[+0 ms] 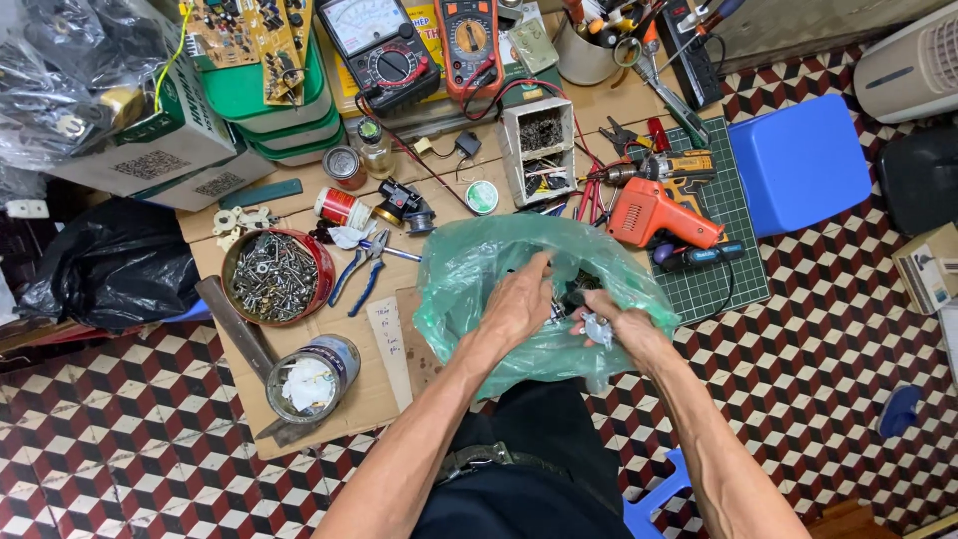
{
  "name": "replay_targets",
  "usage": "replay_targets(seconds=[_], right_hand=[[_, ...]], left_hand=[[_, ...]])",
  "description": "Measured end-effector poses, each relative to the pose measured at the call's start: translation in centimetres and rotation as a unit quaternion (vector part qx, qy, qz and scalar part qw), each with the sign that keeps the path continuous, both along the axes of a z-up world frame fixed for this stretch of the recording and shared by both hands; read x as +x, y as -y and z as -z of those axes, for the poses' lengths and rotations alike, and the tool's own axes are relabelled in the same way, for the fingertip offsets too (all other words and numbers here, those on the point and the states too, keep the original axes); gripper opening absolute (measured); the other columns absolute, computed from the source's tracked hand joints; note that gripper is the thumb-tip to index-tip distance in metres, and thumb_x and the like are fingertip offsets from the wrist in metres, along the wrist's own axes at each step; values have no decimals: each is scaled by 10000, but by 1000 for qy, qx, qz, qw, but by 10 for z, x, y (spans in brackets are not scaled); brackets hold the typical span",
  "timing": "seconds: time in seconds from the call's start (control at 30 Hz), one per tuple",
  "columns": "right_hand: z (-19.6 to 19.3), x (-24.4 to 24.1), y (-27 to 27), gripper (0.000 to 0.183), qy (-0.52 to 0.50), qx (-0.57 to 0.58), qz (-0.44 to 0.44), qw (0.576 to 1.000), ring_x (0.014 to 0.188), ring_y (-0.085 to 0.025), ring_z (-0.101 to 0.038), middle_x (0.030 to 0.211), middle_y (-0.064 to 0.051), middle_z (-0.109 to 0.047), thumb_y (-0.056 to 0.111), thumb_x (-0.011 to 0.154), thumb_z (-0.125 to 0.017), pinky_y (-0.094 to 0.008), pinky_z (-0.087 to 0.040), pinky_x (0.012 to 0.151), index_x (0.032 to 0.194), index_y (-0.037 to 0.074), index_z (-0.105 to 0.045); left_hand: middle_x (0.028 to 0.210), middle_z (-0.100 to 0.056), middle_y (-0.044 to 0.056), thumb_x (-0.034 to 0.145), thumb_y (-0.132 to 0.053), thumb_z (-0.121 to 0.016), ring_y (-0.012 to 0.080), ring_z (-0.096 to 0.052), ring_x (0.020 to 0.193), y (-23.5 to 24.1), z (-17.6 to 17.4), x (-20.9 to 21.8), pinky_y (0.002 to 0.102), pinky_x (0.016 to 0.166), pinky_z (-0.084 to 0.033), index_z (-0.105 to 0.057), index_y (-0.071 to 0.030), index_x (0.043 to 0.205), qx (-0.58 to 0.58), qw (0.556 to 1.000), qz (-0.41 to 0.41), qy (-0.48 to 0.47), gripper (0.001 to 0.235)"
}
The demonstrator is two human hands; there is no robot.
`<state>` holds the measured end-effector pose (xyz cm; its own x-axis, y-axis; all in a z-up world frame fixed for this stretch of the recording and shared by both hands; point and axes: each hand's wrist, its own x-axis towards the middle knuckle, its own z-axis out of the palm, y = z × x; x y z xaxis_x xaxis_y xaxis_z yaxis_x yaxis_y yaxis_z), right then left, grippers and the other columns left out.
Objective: The person sorts small electronic components from a green plastic bag onto a cluttered workbench. They pick up individual items, examine them, and place them on the table or into other containers. The person also handles plastic bags and wires, organizing them on the workbench.
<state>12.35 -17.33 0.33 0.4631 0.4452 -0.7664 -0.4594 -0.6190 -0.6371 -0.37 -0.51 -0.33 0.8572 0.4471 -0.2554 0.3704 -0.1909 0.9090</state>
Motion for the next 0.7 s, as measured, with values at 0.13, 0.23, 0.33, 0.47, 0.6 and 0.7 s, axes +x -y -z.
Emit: replay_targets(seconds=[0.13,0.23,0.33,0.47,0.6,0.7], right_hand=[[3,-9,4,371,-81,66,23,994,830,-267,-743,936,-171,-725,280,994,-586,-344,-577,619,1154,-52,-626],[13,-13,5,357,-93,89,19,992,843,-267,-752,929,-167,-729,276,1009,-544,-334,-591,635,1113,-56,-624],[15,-13,-1,382,-92,81,30,992,849,-254,-738,953,-179,-716,278,1022,-529,-335,-583,644,1161,-63,-635],[3,-7,-18,348,-31,-9,43,999,825,-238,-709,1025,-111,-757,317,1016,-521,-359,-564,661,1255,90,-635],[84,17,19,227,456,-135,-314,821,850,-278,-715,976,-133,-766,164,935,-633,-425,-569,789,1118,117,-759],[95,22,21,202,398,-179,-340,833,854,-301,-711,915,-156,-753,126,820,-680,-460,-559,795,992,77,-775]], left_hand=[[1230,-695,234,924,-59,-540,430,-669,1124,11,10,-11,484,965,-519,-493,-91,1437,-43,999,1,9,517],[1232,-694,226,926,-61,-529,414,-672,1132,18,13,-22,466,971,-516,-497,-91,1439,-67,998,-7,3,515],[1207,-705,218,914,-62,-525,414,-679,1106,25,17,-34,470,952,-521,-486,-85,1440,-62,998,-19,-21,528],[1111,-719,226,932,-139,-559,420,-680,1052,35,29,-53,506,911,-520,-546,-79,1366,8,993,48,-106,438],[1002,-730,229,924,-244,-600,418,-695,977,46,63,-65,531,881,-527,-602,-67,1281,108,954,193,-200,399],[968,-731,235,932,-261,-594,423,-700,945,41,50,-58,541,860,-532,-615,-41,1240,130,949,198,-207,380]])
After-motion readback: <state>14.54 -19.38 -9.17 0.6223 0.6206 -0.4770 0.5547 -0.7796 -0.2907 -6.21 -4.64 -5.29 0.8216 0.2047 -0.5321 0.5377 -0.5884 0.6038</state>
